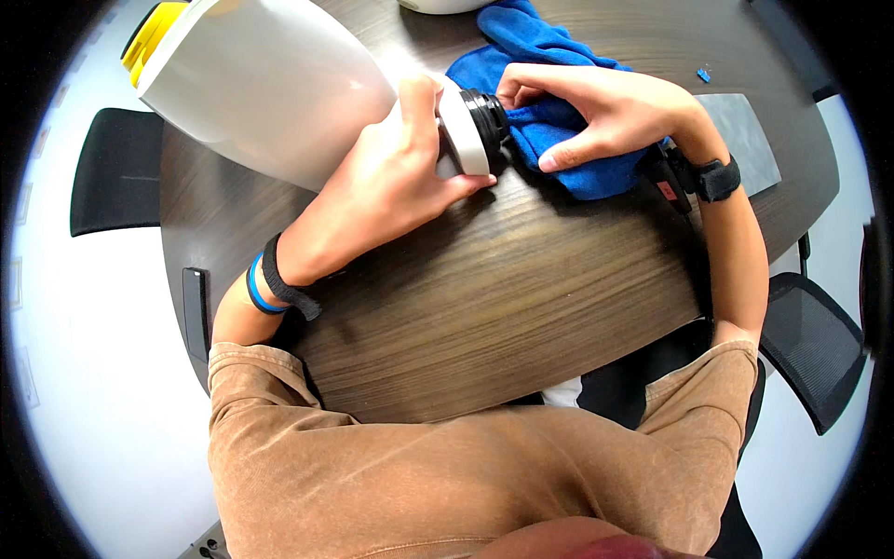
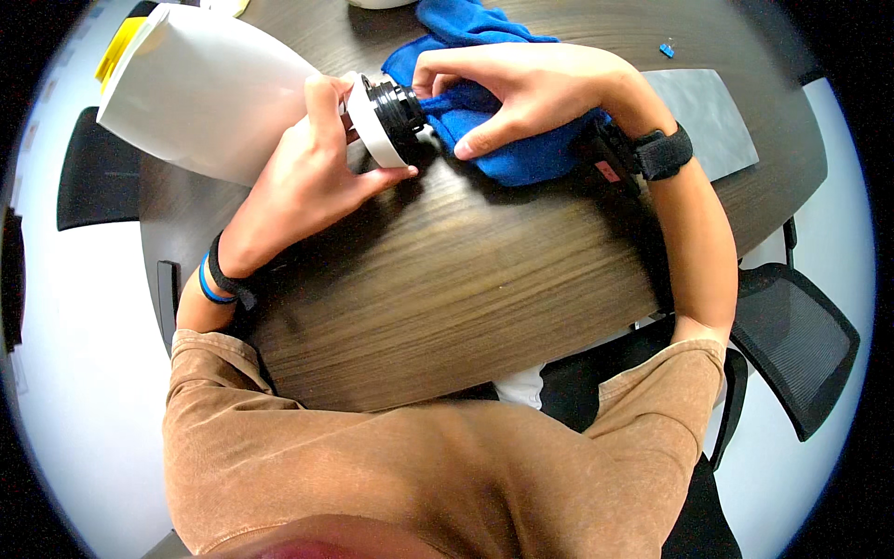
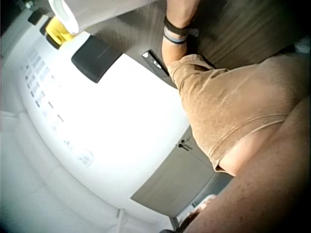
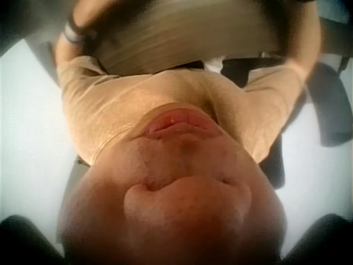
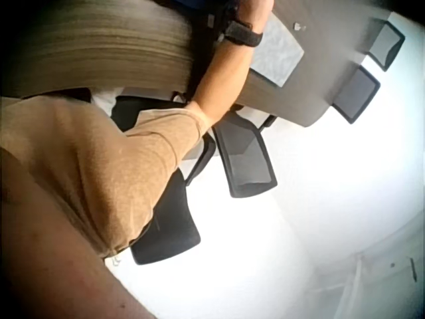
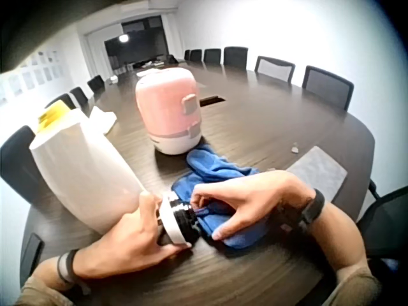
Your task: The person wipes the exterior of a yellow thermos, a white thermos, and a pink humidifier using a blue cloth. The person opens the lids of the white thermos and pink humidifier to wipe the interior surfaces before closing them.
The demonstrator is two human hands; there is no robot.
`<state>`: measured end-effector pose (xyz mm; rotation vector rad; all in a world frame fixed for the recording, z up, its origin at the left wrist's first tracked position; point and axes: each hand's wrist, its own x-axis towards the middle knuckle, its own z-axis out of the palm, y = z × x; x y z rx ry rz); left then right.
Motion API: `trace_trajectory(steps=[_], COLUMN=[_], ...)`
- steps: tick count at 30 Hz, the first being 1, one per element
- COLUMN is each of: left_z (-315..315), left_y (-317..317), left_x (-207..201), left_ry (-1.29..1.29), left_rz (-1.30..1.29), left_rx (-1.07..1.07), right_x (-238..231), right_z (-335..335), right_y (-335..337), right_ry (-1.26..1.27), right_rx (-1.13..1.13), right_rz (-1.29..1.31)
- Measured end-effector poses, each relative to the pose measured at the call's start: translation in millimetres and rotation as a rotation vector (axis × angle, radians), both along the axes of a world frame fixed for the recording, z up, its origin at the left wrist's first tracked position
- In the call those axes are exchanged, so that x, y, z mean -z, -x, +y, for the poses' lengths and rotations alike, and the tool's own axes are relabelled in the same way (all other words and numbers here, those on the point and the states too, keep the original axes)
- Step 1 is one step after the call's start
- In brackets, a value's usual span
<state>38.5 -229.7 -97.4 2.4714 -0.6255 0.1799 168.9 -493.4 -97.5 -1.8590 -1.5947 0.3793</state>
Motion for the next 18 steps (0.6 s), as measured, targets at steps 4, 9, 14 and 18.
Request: trace_trajectory(steps=[4, 9, 14, 18], left_z=[0, 4, 3, 4], left_y=[2, -2, -3, -3], left_x=[-2, 7, 2, 1], left_ry=[-0.031, 0.04, 0.055, 0.061], left_rz=[0.043, 0.019, 0.064, 0.059], left_rx=[-0.03, 0.021, -0.007, -0.009], right_x=[-2, 1, 9, -8], right_z=[2, 7, 17, 11], right_y=[-5, -10, -1, -4], right_ry=[0.011, -0.041, -0.085, -0.058], right_rx=[0.075, 0.128, 0.27, 0.164], right_rz=[0.111, 0.164, 0.074, 0.133])
